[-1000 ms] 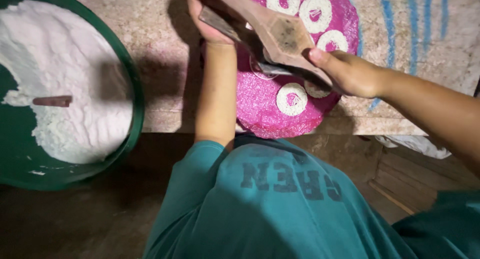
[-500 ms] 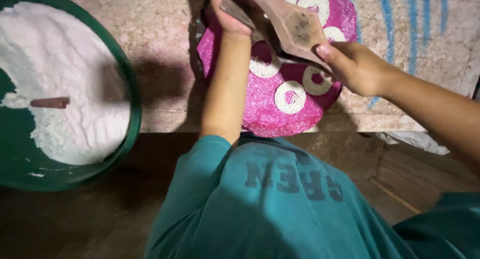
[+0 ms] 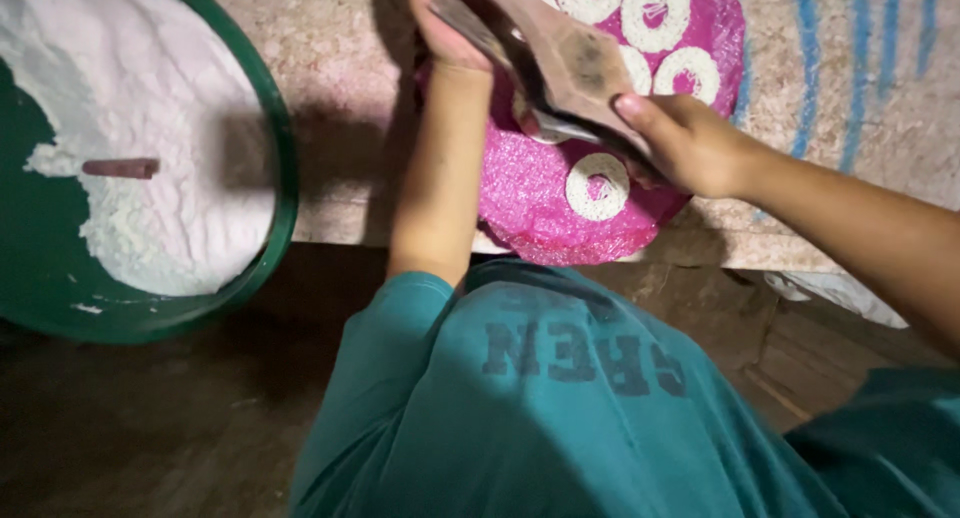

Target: The person scoops white and pink powders into a wooden mold and presses them onto a pink glittery tray to form two-toned circular shapes. They repeat this process to create multiple decorative circles.

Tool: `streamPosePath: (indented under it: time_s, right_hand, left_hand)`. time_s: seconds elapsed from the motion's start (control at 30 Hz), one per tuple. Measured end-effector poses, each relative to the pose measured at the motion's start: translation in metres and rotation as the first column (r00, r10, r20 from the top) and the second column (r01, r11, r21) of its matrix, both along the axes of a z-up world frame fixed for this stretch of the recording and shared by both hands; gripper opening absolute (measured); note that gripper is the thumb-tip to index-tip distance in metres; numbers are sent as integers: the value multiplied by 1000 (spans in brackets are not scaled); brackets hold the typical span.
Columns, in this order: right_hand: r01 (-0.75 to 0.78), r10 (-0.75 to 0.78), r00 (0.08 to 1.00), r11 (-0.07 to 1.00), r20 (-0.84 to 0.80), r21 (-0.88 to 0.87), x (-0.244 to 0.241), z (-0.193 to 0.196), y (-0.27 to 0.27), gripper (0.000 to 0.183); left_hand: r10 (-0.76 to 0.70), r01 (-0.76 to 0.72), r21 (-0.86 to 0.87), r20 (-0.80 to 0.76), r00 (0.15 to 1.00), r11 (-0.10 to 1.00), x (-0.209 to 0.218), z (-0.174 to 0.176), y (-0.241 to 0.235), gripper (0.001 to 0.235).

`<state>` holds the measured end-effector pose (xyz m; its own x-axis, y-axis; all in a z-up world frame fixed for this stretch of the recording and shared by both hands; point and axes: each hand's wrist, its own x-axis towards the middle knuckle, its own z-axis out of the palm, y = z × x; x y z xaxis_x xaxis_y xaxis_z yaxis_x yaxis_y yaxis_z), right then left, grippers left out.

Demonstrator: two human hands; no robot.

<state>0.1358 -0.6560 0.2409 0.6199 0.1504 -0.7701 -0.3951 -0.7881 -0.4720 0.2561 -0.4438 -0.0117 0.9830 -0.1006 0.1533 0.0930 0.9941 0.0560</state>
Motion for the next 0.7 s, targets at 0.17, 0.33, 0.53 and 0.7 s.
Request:
streamPosePath:
  time_s: [0.17, 0.33, 0.53, 0.7]
  right_hand:
    - [-71, 63, 996, 986, -57, -149, -8, -3, -56, 82]
    - [122, -140, 980, 984, 140, 129, -35, 11, -123, 86]
    - [328, -548, 804, 732, 230, 597, -106, -1, -116, 91]
    - [373, -717, 690, 465, 94, 803, -134, -13, -92, 80]
  left_hand:
    - [-136, 135, -64, -16, 991, 989, -11, 37, -41, 47]
    - [-351, 260, 726, -27, 936, 637, -11, 60, -31, 53]
    - [-749, -622, 705, 194, 633, -342, -69, 99, 17, 126]
    - [-816, -731, 573, 176, 550, -370, -72, 129, 17, 122]
